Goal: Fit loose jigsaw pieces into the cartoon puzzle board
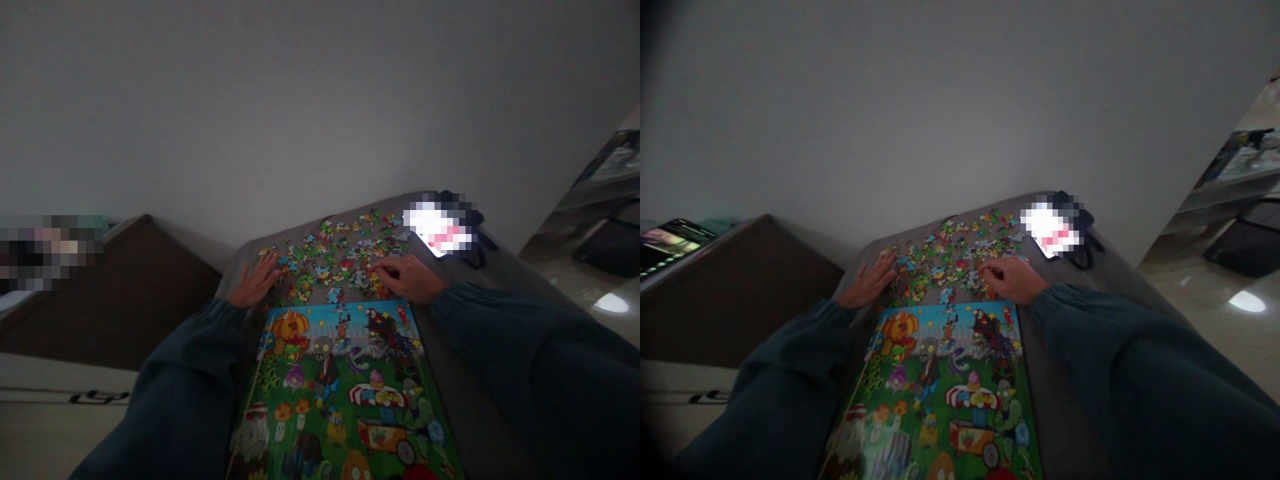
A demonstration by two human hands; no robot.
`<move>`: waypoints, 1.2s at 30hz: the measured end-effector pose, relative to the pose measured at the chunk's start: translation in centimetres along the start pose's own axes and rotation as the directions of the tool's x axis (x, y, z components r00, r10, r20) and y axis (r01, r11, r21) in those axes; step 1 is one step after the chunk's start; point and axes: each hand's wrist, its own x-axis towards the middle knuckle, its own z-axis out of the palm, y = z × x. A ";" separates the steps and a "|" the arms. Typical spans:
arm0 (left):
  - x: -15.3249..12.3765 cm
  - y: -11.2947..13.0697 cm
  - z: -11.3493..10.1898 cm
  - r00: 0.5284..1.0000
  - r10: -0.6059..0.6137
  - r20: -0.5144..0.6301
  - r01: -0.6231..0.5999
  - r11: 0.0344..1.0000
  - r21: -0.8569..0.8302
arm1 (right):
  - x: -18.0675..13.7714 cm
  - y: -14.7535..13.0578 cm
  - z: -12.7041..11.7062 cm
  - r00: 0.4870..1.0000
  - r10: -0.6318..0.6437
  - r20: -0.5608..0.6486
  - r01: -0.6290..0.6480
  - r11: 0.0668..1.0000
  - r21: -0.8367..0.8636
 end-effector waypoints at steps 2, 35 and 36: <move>1.7 -1.3 -0.2 0.998 -0.048 -0.050 0.049 0.999 0.011 | 0.0 0.0 0.0 1.000 0.006 -0.005 -0.006 1.000 0.007; 1.3 0.5 1.8 0.997 -0.013 0.073 0.008 0.997 0.072 | -0.2 0.2 0.4 1.000 0.011 0.010 -0.011 1.000 0.001; 1.5 0.4 1.7 0.998 -0.013 0.068 0.009 0.998 0.069 | -0.2 0.2 0.4 1.000 0.009 0.008 -0.009 1.000 -0.004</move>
